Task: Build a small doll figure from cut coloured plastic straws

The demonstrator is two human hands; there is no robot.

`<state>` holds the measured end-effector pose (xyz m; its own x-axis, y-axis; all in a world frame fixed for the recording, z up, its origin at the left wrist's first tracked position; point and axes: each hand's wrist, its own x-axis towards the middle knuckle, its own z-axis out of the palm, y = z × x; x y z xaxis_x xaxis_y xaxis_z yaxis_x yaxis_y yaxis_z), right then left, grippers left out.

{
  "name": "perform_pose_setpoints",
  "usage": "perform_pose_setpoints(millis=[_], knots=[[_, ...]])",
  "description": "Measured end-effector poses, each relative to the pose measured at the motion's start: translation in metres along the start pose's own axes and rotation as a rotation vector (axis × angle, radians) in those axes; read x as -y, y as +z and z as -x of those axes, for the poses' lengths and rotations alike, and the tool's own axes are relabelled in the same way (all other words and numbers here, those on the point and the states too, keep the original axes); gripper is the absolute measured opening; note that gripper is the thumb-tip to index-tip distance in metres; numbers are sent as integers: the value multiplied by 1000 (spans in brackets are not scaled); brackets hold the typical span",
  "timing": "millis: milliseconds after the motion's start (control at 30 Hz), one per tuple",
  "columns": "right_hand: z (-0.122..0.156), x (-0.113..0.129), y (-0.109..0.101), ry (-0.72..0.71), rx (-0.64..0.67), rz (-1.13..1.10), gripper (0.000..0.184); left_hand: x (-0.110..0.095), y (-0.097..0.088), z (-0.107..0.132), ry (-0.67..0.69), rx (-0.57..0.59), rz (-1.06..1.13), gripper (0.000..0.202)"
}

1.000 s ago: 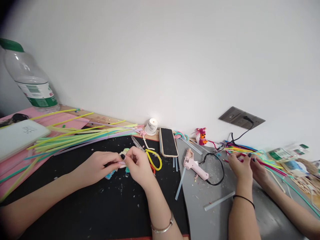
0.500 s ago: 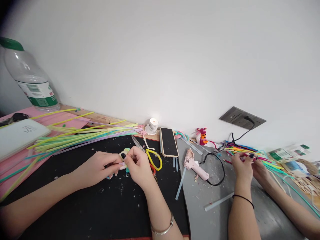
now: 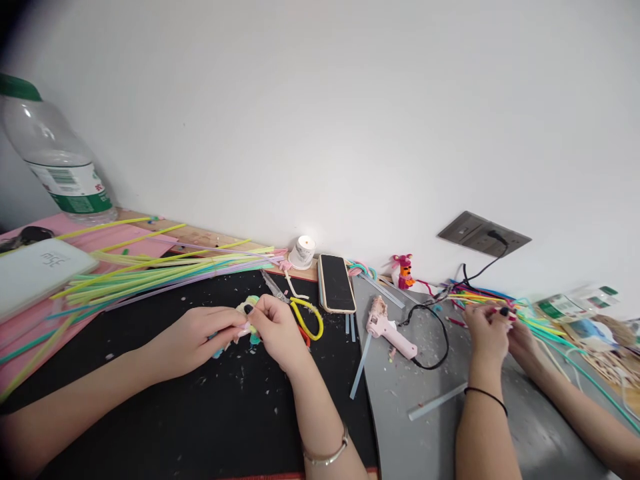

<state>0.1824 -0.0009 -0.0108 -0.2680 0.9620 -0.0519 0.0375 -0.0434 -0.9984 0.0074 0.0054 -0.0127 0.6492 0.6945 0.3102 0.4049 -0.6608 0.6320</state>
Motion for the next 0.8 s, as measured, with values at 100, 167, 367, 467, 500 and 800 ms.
perform_pose_setpoints(millis=[100,167,367,467,500,800], knots=[[0,0,0,19,13,-13,35,-5,-2,-2,-82,5,138,27],[0,1,0,-15,-18,-5,34,-7,-4,-3,-161,6,269,27],[1,0,1,-129,-87,-3,21,-8,-7,-7,-327,-100,599,33],[1,-2,1,-205,-138,98,13,-4,-5,-9,-372,-140,733,34],[1,-2,2,-223,-164,142,11,-4,-4,-9,-385,-141,754,34],[2,-4,-1,-285,-234,382,14,2,2,-7,-449,-199,687,24]])
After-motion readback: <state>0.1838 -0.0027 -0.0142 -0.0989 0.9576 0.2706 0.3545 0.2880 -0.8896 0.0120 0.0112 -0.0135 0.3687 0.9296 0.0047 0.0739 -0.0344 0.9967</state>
